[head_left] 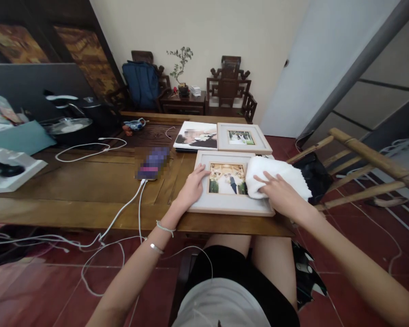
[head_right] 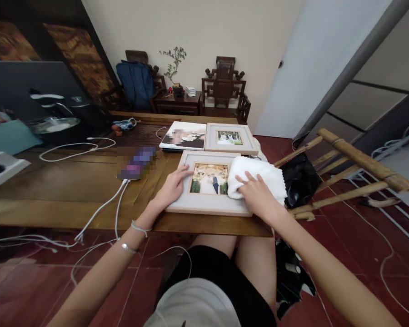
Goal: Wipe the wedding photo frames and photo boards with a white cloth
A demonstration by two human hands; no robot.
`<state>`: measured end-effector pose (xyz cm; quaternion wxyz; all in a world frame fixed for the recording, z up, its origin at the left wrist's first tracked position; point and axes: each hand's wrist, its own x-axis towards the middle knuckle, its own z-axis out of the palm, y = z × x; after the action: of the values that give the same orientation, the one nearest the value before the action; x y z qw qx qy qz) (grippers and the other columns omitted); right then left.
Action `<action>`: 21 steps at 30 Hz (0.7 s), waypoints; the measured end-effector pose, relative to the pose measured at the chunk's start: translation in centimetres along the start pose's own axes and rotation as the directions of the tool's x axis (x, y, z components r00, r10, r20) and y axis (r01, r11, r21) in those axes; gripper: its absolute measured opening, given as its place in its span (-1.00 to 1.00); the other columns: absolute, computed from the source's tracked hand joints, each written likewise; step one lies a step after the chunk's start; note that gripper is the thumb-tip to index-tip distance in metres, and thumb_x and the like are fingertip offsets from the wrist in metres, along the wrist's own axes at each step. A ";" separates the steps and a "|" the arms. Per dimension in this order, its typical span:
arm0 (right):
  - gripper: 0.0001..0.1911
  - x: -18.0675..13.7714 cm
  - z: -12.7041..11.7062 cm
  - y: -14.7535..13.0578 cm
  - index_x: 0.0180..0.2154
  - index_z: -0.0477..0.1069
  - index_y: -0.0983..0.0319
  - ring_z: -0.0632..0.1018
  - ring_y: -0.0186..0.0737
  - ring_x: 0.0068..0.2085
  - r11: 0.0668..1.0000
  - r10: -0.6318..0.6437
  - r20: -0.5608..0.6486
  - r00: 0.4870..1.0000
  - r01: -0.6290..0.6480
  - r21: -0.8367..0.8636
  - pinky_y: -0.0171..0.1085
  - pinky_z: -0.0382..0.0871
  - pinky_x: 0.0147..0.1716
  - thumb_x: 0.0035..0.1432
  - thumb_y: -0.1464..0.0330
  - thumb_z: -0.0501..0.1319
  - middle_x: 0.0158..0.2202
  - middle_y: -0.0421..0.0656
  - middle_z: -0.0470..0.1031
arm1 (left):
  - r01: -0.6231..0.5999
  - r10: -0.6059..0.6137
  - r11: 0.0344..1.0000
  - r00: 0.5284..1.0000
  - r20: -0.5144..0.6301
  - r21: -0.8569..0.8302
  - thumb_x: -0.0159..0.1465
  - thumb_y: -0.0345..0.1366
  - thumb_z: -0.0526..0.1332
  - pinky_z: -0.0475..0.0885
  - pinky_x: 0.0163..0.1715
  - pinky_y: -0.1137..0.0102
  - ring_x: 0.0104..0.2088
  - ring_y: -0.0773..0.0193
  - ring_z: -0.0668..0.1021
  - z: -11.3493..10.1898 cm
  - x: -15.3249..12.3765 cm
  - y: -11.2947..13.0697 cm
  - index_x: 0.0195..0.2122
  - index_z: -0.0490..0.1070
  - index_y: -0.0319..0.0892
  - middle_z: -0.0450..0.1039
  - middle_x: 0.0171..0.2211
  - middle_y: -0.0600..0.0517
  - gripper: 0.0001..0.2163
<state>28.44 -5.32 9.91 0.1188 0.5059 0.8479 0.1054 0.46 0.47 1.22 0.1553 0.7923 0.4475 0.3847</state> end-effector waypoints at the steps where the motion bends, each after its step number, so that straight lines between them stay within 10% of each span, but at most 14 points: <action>1: -0.47 -0.6 -0.1 -0.3 -0.14 0.53 0.26 0.20 0.14 0.25 1.000 -0.003 0.007 1.000 0.003 0.012 0.14 0.17 0.11 -0.04 0.71 -0.01 0.25 -0.09 0.22 | -0.008 0.008 1.000 1.000 0.011 -0.004 0.09 -0.68 -0.06 0.14 0.24 0.07 0.26 0.12 0.23 -0.1 0.0 0.0 -0.02 0.42 -0.20 0.28 0.19 -0.09 -0.49; 13: -0.54 7.7 1.6 3.0 -0.13 0.51 0.31 0.21 0.12 0.23 0.991 0.134 -0.129 0.983 -0.137 -0.013 0.07 0.22 0.06 0.07 0.67 -0.04 0.24 -0.07 0.24 | -0.024 0.026 0.999 0.998 0.062 -0.028 0.08 -0.67 -0.08 0.15 0.24 0.08 0.24 0.16 0.27 -0.5 0.2 0.0 0.00 0.42 -0.20 0.30 0.18 -0.08 -0.47; 21: -0.52 1.1 1.1 0.3 -0.16 0.54 0.29 0.19 0.16 0.25 0.998 0.029 -0.083 0.996 -0.033 -0.045 0.13 0.18 0.09 -0.02 0.69 0.00 0.24 -0.06 0.23 | 0.019 -0.020 1.000 0.999 0.049 0.004 0.07 -0.65 -0.05 0.16 0.25 0.11 0.22 0.14 0.30 -0.1 0.1 -0.3 0.06 0.39 -0.19 0.30 0.18 -0.05 -0.44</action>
<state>28.47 -4.12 8.80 0.0936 0.5113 0.8414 0.1477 0.28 0.73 1.18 0.1687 0.7973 0.4518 0.3630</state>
